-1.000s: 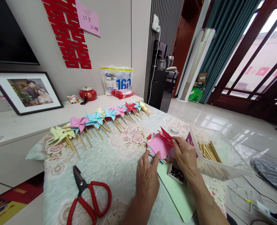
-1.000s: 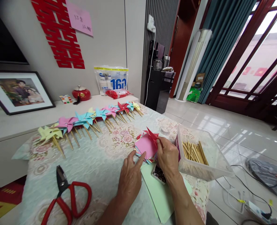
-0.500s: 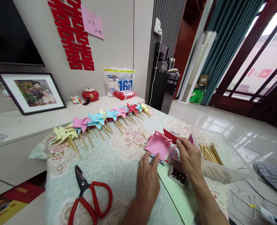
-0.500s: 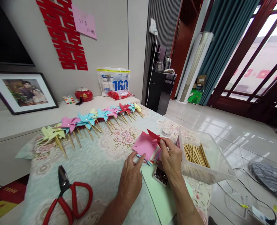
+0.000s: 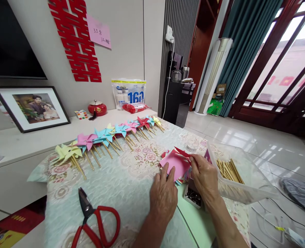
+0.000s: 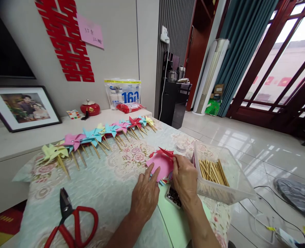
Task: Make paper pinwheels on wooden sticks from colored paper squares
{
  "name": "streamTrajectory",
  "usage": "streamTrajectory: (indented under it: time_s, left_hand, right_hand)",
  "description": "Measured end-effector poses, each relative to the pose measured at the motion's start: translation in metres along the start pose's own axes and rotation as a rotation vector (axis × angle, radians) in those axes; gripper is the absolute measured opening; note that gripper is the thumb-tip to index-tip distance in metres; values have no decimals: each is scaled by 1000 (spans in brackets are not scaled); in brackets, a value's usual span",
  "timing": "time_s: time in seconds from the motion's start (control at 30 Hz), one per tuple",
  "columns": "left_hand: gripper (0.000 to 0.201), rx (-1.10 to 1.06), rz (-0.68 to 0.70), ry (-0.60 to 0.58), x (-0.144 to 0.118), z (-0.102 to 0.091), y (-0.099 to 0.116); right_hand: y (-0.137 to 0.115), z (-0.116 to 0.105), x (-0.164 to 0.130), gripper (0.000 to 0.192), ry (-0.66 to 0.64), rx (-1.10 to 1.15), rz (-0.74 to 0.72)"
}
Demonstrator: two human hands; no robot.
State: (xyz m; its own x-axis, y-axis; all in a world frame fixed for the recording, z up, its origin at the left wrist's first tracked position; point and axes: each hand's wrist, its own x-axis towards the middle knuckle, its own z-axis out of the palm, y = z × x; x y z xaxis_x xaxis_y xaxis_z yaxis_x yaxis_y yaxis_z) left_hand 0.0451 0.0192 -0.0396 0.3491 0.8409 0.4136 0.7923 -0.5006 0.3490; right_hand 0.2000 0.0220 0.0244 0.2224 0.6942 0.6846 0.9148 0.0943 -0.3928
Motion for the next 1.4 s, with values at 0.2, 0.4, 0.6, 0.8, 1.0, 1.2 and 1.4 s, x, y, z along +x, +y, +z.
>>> streamTrajectory:
  time_s: [0.2, 0.4, 0.6, 0.8, 1.0, 1.2, 1.4]
  left_hand:
    - [51, 24, -19, -4, 0, -1, 2]
    - [52, 38, -22, 47, -2, -1, 2]
    - [52, 21, -42, 35, -2, -3, 5]
    - [54, 25, -44, 28, -2, -5, 5]
    - [54, 31, -50, 27, -1, -5, 6]
    - [53, 27, -42, 34, -2, -5, 5]
    - [50, -1, -43, 59, -4, -2, 4]
  right_hand:
    - [-5, -3, 0, 32, 111, 26, -19]
    - [-7, -6, 0, 31, 146, 21, -55]
    - [-10, -15, 0, 31, 198, -70, -102]
    - [-13, -22, 3, 33, 232, -82, -116]
    - [-15, -26, 4, 30, 251, -14, -103]
    - [-17, -28, 4, 28, 256, 2, -111]
    - [-19, -27, 2, 24, 204, 121, -80]
